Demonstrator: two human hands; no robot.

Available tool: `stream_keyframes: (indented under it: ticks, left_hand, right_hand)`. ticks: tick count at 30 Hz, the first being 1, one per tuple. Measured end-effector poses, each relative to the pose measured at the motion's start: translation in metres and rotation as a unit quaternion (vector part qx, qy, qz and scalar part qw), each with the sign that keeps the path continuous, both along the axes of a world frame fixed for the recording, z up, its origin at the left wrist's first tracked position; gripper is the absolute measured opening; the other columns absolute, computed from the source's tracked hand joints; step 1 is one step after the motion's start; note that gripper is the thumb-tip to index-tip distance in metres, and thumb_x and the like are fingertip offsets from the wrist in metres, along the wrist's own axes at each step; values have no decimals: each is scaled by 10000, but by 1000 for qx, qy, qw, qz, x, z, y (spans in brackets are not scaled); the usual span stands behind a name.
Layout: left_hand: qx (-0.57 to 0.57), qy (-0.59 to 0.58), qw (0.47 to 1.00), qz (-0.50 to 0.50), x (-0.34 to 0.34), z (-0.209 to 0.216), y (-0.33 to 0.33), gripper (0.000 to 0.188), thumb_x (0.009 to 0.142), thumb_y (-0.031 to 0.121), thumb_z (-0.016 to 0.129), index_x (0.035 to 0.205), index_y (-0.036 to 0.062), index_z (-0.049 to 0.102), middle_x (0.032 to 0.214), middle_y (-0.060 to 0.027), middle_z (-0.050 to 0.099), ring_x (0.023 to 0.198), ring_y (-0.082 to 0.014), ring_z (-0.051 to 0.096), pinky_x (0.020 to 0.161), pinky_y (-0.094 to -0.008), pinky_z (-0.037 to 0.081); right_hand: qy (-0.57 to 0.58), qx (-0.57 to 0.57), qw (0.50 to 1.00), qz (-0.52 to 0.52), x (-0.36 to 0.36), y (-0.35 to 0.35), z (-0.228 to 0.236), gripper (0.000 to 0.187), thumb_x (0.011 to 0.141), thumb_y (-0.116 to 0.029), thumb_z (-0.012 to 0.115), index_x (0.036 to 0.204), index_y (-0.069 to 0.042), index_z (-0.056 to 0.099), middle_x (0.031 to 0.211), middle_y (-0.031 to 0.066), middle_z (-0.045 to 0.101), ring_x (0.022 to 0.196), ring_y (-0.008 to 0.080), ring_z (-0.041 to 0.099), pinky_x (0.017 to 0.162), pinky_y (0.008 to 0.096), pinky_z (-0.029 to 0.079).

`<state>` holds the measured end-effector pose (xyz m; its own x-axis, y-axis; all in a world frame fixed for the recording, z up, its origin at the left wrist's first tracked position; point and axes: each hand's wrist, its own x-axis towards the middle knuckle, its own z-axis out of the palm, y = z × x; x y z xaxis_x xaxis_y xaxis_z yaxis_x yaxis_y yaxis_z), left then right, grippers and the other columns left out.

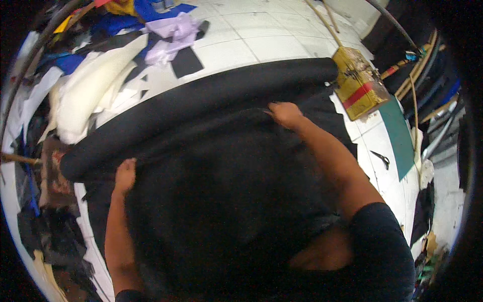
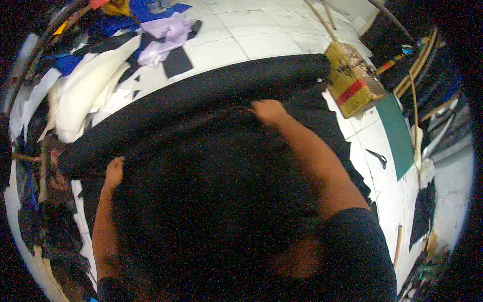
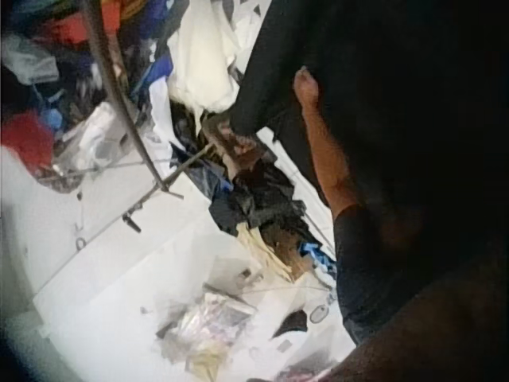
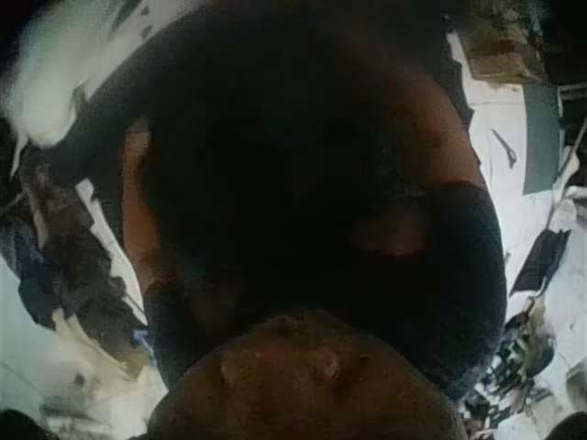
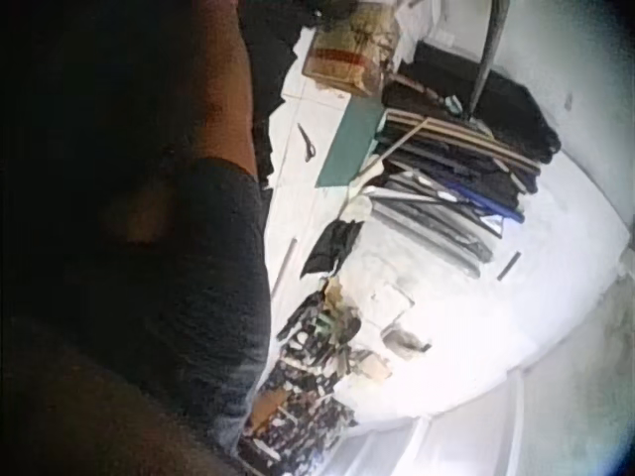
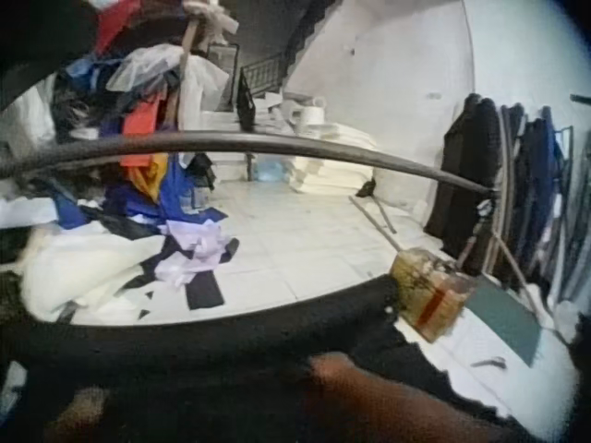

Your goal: The person picks up a large piece of black fabric from the floor, spreads it out, and rolls it into a tight cylinder by hand.

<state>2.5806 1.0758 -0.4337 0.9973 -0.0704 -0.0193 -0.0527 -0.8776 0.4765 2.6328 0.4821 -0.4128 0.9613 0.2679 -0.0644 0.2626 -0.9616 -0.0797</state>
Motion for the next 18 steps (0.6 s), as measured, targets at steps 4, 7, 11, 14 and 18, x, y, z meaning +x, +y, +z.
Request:
stream_keyframes:
  ticks: [4,7,11,14,18]
  left_hand:
    - [44,112,991,-65,-104,76,-17,372,975,261,387,997,-22,626,1065,-242,619,1004,-425,571,881,-487,433]
    - [137,289,907,-275,-218,58,-20,336,943,224,409,1087,-4,611,1129,-217,621,1021,-389,598,936,-458,455]
    - [54,512,833,-201,-313,115,-74,318,881,204,515,1117,30,639,1178,-199,612,1047,-365,595,947,-450,460]
    - [19,573,791,-214,-316,116,-63,310,837,194,588,1096,38,652,1157,-177,628,1038,-334,602,928,-436,472]
    - [-116,592,742,-293,-251,74,13,321,778,181,686,1069,48,670,1129,-147,650,1026,-292,612,902,-417,489]
  right_hand:
    - [18,-21,1000,-14,-109,-10,37,305,920,-354,537,876,-61,610,845,182,659,808,403,634,711,508,500]
    - [93,-20,995,-13,-244,-34,44,278,886,-308,580,900,-36,636,842,212,651,782,402,634,708,492,507]
    - [399,1,898,-185,-356,-3,73,414,812,-407,642,1019,-49,644,1021,201,658,951,338,635,870,453,480]
    - [488,12,866,-112,-384,-28,59,349,867,-341,562,1038,-52,660,1080,177,650,995,315,626,895,437,476]
    - [716,57,690,91,-275,-66,51,324,941,-253,454,1062,-57,682,1159,146,640,1054,284,613,929,417,470]
